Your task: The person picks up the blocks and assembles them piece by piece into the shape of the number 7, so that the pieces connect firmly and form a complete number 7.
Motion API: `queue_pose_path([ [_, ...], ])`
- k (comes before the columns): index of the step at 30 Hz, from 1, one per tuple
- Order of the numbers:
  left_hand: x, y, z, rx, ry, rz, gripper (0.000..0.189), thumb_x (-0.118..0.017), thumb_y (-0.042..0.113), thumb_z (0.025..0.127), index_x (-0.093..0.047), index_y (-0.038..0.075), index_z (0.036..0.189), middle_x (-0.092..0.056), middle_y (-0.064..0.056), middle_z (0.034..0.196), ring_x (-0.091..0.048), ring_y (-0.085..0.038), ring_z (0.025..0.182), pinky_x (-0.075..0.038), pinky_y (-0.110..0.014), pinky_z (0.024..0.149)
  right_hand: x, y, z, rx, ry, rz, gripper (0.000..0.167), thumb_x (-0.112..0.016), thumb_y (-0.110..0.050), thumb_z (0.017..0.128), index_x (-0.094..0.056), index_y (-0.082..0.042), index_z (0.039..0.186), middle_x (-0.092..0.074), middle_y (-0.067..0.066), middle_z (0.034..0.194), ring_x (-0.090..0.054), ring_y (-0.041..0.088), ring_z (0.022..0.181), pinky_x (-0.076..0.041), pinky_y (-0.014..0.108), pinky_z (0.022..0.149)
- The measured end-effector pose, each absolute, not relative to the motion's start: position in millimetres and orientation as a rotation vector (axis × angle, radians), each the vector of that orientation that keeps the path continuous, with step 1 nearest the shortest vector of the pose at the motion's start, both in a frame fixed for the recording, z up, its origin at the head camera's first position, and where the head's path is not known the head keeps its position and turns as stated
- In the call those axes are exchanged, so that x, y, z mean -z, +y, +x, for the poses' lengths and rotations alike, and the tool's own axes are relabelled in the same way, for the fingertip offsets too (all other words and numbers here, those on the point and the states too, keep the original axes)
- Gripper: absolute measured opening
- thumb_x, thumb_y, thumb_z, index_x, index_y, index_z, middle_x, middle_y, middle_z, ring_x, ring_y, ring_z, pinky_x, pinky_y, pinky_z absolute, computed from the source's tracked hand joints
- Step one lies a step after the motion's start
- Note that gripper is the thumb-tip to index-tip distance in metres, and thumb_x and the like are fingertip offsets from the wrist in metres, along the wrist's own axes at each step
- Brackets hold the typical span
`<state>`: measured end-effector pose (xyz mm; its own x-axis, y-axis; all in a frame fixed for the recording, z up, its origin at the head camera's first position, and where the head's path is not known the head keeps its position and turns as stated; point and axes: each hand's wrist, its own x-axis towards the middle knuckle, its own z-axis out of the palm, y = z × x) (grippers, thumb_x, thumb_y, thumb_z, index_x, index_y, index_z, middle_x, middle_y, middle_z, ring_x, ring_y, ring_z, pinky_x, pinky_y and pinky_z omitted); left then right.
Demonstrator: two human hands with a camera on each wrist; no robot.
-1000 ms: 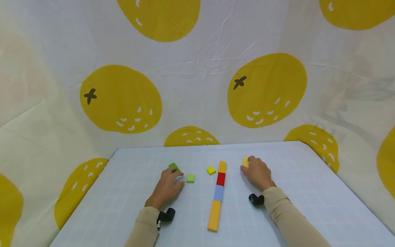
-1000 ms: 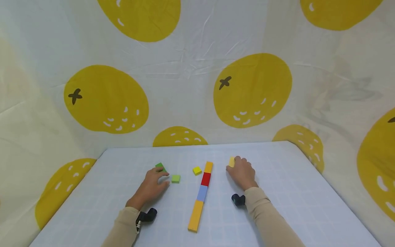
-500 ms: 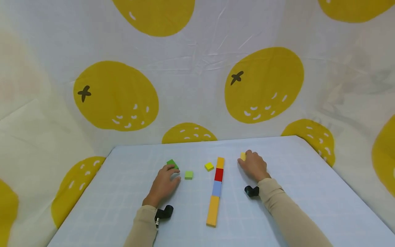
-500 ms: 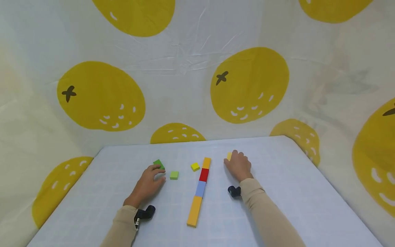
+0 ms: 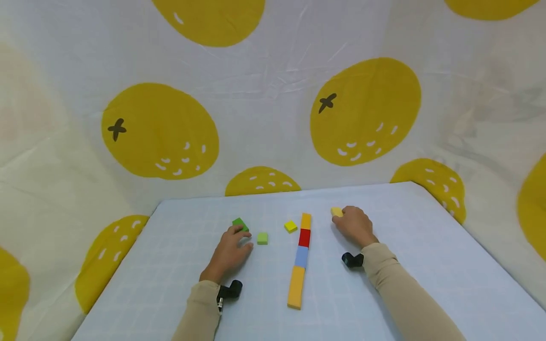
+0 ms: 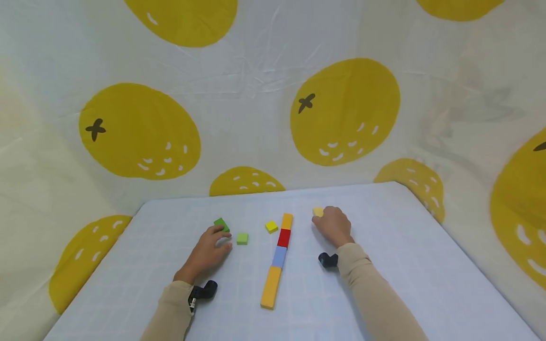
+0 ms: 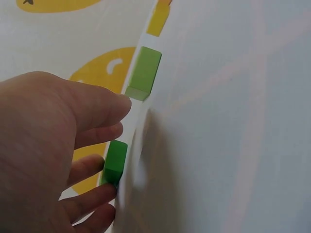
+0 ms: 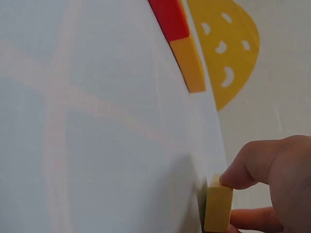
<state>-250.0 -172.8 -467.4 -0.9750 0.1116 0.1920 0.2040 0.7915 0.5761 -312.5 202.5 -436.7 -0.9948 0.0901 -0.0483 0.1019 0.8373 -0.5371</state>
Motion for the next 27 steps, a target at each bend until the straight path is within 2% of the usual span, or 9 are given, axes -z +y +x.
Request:
queue_pose_path([
  [5,470,-159,-248,0.956,-2.862,-0.277,0.028,-0.070,0.021,0.094,-0.072,0.009,0.119,-0.047,-0.016,0.147,-0.040,-0.040,0.137,-0.034,-0.058,0.109,441,225,-305,1.180,2.868,0.156,0.055,-0.060,-0.031,0.094,-0.057,0.007,0.133,-0.065,0.021,0.121,-0.059,0.033,0.106,-0.048,0.048,0.089],
  [12,468,-162,-247,0.875,-2.841,-0.286,0.027,-0.072,0.020,0.092,-0.073,0.008,0.116,-0.049,-0.017,0.144,-0.043,-0.042,0.134,-0.035,-0.058,0.108,445,222,-314,1.547,2.674,0.107,0.053,-0.058,-0.022,0.094,-0.052,0.005,0.139,-0.065,0.020,0.118,-0.066,0.019,0.084,-0.054,0.028,0.070],
  [22,464,-169,-247,0.878,-2.857,-0.231,0.028,-0.072,0.022,0.092,-0.073,0.009,0.117,-0.046,-0.016,0.147,-0.041,-0.041,0.136,-0.035,-0.059,0.108,437,204,-324,1.618,2.579,0.084,0.049,-0.061,-0.017,0.092,-0.057,0.003,0.136,-0.060,0.021,0.127,-0.067,0.017,0.090,-0.055,0.027,0.079],
  [27,464,-168,-247,0.875,-2.852,-0.210,0.026,-0.074,0.020,0.091,-0.074,0.010,0.115,-0.047,-0.015,0.146,-0.042,-0.041,0.135,-0.036,-0.059,0.108,434,199,-328,1.613,2.568,0.089,0.045,-0.062,-0.017,0.093,-0.060,0.000,0.134,-0.062,0.019,0.124,-0.066,0.018,0.088,-0.055,0.028,0.080],
])
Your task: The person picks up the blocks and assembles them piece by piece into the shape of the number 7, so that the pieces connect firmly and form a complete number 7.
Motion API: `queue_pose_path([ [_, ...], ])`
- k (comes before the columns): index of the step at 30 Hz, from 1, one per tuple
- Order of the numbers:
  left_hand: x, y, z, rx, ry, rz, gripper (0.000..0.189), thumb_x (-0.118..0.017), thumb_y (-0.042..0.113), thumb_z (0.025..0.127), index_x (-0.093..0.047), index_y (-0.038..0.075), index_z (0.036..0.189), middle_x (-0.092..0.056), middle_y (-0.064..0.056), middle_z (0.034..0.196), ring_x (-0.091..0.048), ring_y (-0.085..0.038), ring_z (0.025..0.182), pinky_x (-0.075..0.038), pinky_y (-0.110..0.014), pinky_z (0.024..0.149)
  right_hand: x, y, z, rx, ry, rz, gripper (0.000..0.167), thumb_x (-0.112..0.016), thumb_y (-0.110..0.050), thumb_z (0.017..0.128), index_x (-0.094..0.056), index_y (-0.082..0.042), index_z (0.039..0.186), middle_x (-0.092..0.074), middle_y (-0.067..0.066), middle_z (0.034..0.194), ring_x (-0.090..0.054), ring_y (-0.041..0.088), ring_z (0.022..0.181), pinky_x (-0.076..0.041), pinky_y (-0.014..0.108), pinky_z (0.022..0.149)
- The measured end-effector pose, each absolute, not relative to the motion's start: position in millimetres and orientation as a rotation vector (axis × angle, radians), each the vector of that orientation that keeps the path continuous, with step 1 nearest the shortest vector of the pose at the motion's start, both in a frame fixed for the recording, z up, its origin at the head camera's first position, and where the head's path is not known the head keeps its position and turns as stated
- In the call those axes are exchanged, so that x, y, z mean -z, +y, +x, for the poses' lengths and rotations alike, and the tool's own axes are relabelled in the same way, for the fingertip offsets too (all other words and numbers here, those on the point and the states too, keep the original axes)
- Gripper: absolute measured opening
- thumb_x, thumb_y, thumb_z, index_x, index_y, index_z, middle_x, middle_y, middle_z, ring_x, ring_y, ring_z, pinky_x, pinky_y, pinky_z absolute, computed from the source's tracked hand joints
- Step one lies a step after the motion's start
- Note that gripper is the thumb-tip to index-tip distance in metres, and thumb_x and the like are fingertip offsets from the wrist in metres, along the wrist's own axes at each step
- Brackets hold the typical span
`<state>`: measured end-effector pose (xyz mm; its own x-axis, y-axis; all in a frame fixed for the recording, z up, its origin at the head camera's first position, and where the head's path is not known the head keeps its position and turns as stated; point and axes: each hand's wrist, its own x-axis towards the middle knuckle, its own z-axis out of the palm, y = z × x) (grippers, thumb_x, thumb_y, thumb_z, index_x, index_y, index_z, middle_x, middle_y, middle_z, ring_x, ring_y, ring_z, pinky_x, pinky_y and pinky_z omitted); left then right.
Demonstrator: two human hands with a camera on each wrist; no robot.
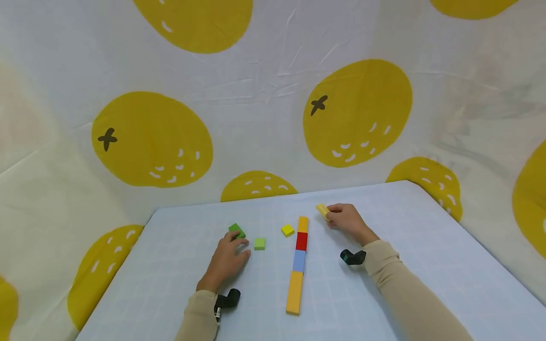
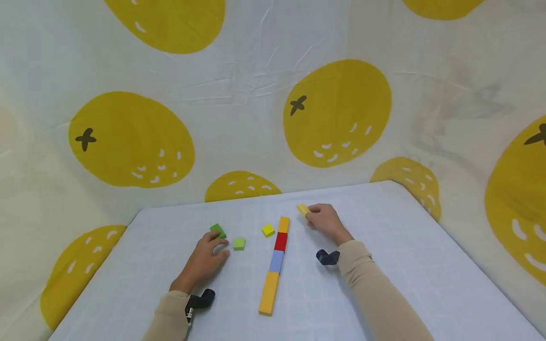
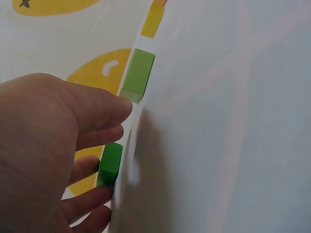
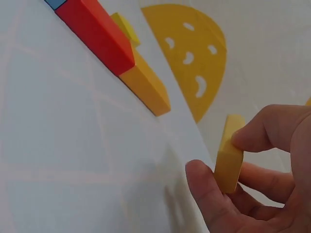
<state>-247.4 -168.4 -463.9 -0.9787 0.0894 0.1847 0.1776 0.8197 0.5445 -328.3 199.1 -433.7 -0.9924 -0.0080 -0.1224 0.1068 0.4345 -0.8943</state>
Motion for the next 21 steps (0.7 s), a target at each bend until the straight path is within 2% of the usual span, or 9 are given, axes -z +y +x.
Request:
queue_pose_path([
  [7,469,-170,-247,0.882,-2.838,-0.217,0.025,-0.073,0.020,0.091,-0.074,0.010,0.114,-0.046,-0.015,0.146,-0.042,-0.040,0.135,-0.036,-0.058,0.107,433,192,-331,1.686,2.520,0.063,0.044,-0.062,-0.017,0.093,-0.060,0.002,0.133,-0.063,0.021,0.121,-0.067,0.021,0.087,-0.056,0.029,0.083],
  [15,474,-171,-245,0.916,-2.822,-0.232,0.026,-0.073,0.019,0.091,-0.073,0.009,0.116,-0.046,-0.016,0.146,-0.040,-0.041,0.136,-0.036,-0.058,0.108,434,180,-332,1.729,2.437,0.000,0.044,-0.063,-0.017,0.095,-0.059,0.002,0.134,-0.059,0.020,0.127,-0.065,0.026,0.098,-0.056,0.032,0.086],
  [21,473,-172,-247,0.936,-2.801,-0.254,0.025,-0.073,0.018,0.091,-0.073,0.010,0.115,-0.045,-0.017,0.147,-0.040,-0.041,0.136,-0.035,-0.059,0.108,433,174,-336,1.729,2.457,-0.040,0.042,-0.063,-0.017,0.096,-0.060,0.000,0.134,-0.058,0.019,0.128,-0.064,0.027,0.100,-0.056,0.033,0.087],
])
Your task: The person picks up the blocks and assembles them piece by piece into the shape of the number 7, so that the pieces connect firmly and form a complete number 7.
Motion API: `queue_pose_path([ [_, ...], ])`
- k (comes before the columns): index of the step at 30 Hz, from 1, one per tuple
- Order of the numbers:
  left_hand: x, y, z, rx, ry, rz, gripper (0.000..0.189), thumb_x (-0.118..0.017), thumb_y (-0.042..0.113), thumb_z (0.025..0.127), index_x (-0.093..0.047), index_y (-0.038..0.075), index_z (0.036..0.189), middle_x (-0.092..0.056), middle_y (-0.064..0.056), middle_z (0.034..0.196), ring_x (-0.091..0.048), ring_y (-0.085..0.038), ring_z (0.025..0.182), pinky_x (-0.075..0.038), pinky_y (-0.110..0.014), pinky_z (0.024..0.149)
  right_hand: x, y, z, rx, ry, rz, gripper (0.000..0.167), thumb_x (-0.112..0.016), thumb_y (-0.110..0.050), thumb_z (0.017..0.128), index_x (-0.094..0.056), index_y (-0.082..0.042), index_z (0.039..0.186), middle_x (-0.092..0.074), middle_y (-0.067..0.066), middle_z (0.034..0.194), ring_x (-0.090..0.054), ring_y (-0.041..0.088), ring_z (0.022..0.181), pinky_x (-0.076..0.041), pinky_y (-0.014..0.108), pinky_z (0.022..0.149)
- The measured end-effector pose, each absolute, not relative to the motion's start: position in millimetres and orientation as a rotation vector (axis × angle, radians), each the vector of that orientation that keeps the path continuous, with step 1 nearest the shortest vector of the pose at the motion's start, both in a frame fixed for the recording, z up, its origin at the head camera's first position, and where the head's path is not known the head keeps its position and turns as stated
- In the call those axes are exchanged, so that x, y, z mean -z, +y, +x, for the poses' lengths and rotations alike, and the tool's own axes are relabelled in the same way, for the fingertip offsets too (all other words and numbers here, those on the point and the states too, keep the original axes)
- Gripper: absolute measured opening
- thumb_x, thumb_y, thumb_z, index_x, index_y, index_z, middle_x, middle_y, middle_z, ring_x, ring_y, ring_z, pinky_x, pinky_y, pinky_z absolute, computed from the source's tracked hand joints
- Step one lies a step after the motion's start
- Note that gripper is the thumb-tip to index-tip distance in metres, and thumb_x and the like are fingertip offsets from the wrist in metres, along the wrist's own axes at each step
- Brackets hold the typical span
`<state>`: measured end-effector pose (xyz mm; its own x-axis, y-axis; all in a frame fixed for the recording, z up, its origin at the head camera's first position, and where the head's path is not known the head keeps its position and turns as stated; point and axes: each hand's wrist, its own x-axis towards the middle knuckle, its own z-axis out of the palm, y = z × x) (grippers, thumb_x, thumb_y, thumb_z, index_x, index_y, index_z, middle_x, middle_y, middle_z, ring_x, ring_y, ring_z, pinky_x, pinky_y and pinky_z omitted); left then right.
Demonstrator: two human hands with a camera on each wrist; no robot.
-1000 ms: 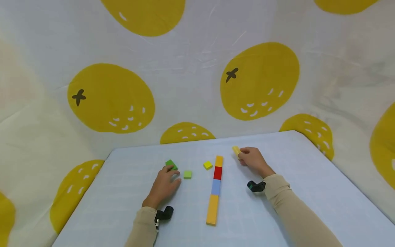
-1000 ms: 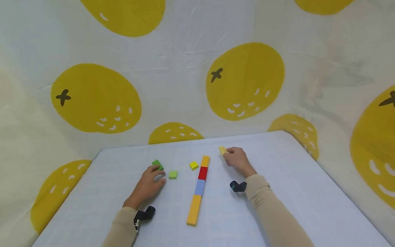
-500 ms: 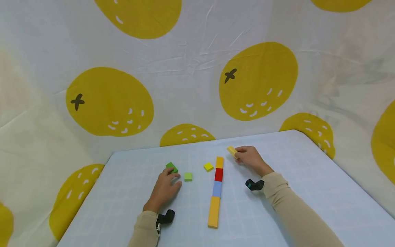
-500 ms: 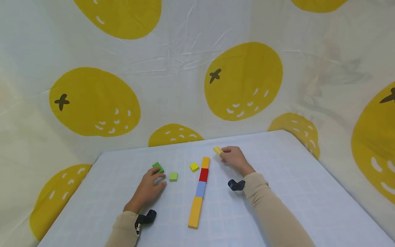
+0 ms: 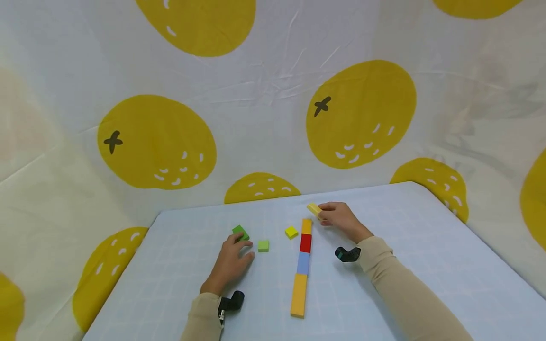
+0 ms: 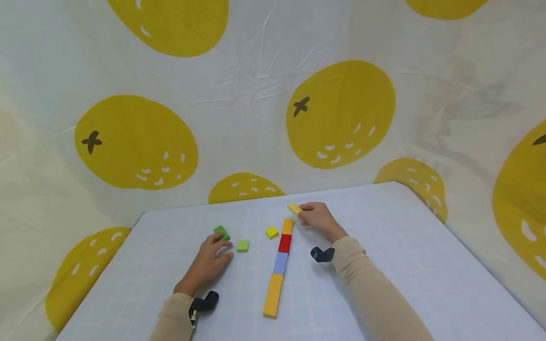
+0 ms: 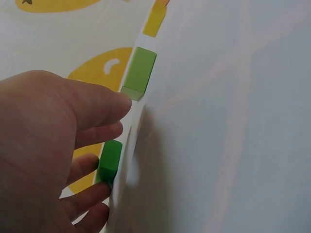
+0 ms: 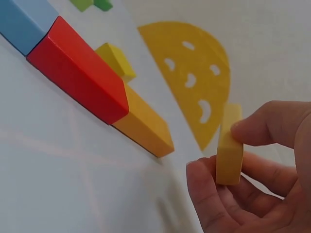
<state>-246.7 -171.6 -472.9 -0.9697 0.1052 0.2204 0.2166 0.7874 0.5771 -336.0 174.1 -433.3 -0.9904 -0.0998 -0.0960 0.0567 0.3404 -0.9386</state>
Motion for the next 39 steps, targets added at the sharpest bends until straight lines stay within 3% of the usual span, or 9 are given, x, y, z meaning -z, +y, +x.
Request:
queue_pose_path([
  [10,470,-173,-248,0.934,-2.794,-0.264,0.024,-0.072,0.018,0.093,-0.073,0.010,0.115,-0.046,-0.017,0.146,-0.040,-0.041,0.136,-0.034,-0.059,0.109,437,168,-344,1.692,2.459,-0.039,0.042,-0.064,-0.020,0.096,-0.061,-0.003,0.134,-0.056,0.017,0.131,-0.058,0.030,0.108,-0.053,0.037,0.093],
  [25,470,-171,-247,0.976,-2.762,-0.223,0.026,-0.070,0.018,0.094,-0.072,0.009,0.118,-0.047,-0.018,0.142,-0.041,-0.039,0.134,-0.038,-0.057,0.106,443,165,-353,1.558,2.549,-0.009,0.039,-0.065,-0.023,0.096,-0.063,-0.007,0.132,-0.058,0.015,0.130,-0.060,0.027,0.098,-0.051,0.037,0.091],
  [39,468,-164,-246,0.944,-2.752,-0.228,0.025,-0.068,0.018,0.094,-0.073,0.012,0.117,-0.057,-0.010,0.118,-0.051,-0.029,0.115,-0.046,-0.050,0.096,434,161,-354,1.392,2.641,-0.126,0.037,-0.066,-0.020,0.096,-0.064,-0.005,0.130,-0.062,0.013,0.126,-0.057,0.028,0.102,-0.054,0.033,0.086],
])
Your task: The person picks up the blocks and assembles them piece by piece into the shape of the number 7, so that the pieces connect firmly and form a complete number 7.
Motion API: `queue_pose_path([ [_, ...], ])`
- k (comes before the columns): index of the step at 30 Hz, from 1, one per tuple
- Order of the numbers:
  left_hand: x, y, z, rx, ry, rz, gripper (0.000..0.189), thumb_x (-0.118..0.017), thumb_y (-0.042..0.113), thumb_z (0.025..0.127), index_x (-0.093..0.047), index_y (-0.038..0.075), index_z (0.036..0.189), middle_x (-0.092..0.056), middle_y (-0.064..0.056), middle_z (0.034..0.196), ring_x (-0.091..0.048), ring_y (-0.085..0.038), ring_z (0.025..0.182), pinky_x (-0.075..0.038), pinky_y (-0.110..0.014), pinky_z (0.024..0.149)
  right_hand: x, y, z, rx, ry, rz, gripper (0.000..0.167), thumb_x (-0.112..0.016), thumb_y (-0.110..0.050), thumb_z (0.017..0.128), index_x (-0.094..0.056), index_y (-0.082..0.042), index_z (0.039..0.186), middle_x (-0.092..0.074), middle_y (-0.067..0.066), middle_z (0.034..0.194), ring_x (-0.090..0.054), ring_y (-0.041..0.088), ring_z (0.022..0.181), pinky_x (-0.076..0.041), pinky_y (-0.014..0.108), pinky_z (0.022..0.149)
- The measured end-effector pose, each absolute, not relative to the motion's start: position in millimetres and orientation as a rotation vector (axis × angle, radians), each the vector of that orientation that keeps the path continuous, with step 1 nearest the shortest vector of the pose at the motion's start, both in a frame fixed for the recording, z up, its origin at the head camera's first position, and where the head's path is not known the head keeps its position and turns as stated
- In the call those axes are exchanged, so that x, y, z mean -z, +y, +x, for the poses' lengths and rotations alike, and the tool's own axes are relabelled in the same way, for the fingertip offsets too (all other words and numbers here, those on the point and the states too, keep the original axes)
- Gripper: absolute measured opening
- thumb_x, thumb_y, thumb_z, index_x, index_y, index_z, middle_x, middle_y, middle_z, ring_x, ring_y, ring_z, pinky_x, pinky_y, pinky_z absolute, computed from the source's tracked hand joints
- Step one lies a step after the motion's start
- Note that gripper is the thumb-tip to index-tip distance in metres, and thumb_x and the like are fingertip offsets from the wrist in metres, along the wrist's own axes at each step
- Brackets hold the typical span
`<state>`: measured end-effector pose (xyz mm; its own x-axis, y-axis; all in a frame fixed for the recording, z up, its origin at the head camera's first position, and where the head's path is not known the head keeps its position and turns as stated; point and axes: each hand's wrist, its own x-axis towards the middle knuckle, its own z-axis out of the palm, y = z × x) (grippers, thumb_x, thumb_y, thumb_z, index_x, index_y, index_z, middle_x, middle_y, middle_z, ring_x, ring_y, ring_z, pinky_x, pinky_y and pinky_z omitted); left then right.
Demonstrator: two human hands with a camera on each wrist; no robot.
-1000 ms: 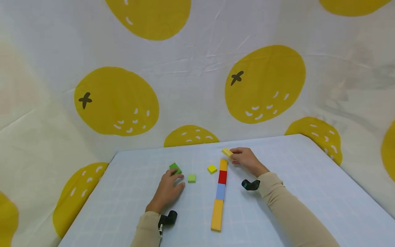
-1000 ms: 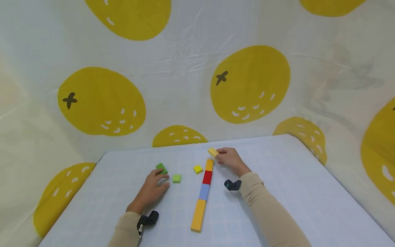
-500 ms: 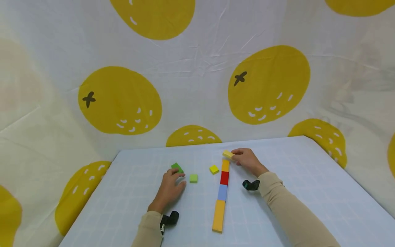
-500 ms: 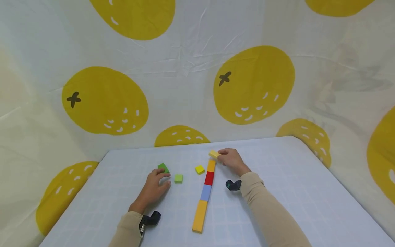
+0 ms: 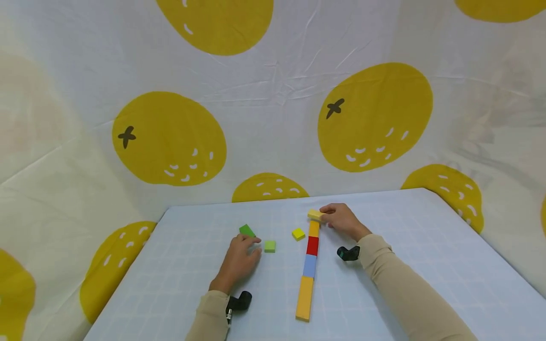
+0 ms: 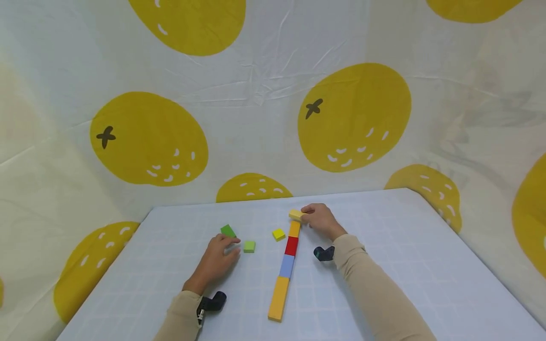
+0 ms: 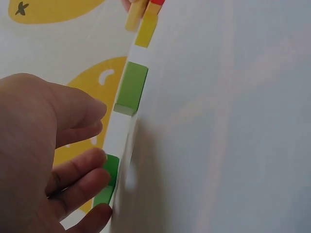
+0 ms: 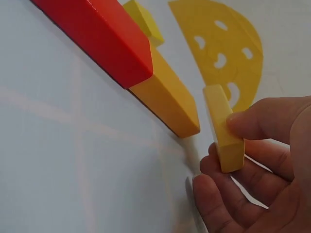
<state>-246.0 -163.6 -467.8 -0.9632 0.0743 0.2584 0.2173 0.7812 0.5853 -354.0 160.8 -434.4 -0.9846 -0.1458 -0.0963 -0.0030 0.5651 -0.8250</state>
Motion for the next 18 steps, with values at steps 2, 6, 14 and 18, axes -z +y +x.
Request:
queue_pose_path([
  [2,465,-161,-245,0.943,-2.769,-0.249,0.025,-0.068,0.018,0.094,-0.073,0.011,0.117,-0.059,-0.009,0.115,-0.054,-0.028,0.112,-0.047,-0.050,0.095,434,161,-355,1.373,2.640,-0.139,0.037,-0.066,-0.020,0.096,-0.064,-0.004,0.130,-0.061,0.014,0.126,-0.057,0.028,0.104,-0.055,0.034,0.087],
  [6,459,-159,-245,0.921,-2.804,-0.261,0.026,-0.066,0.021,0.094,-0.072,0.012,0.118,-0.063,-0.006,0.114,-0.058,-0.025,0.110,-0.048,-0.047,0.095,430,159,-359,1.356,2.644,-0.164,0.037,-0.065,-0.019,0.096,-0.063,-0.004,0.130,-0.061,0.014,0.126,-0.056,0.029,0.106,-0.055,0.035,0.088],
  [14,455,-157,-249,0.892,-2.805,-0.309,0.025,-0.066,0.023,0.095,-0.073,0.014,0.117,-0.066,-0.003,0.116,-0.060,-0.023,0.111,-0.048,-0.046,0.096,426,157,-363,1.356,2.669,-0.199,0.036,-0.065,-0.019,0.096,-0.064,-0.002,0.127,-0.063,0.015,0.122,-0.058,0.028,0.100,-0.055,0.034,0.085],
  [18,459,-157,-249,0.866,-2.826,-0.355,0.025,-0.066,0.023,0.095,-0.073,0.014,0.117,-0.066,-0.003,0.116,-0.060,-0.024,0.112,-0.048,-0.047,0.096,431,156,-362,1.324,2.684,-0.164,0.034,-0.067,-0.019,0.095,-0.066,-0.003,0.125,-0.064,0.013,0.120,-0.058,0.027,0.099,-0.055,0.034,0.085],
])
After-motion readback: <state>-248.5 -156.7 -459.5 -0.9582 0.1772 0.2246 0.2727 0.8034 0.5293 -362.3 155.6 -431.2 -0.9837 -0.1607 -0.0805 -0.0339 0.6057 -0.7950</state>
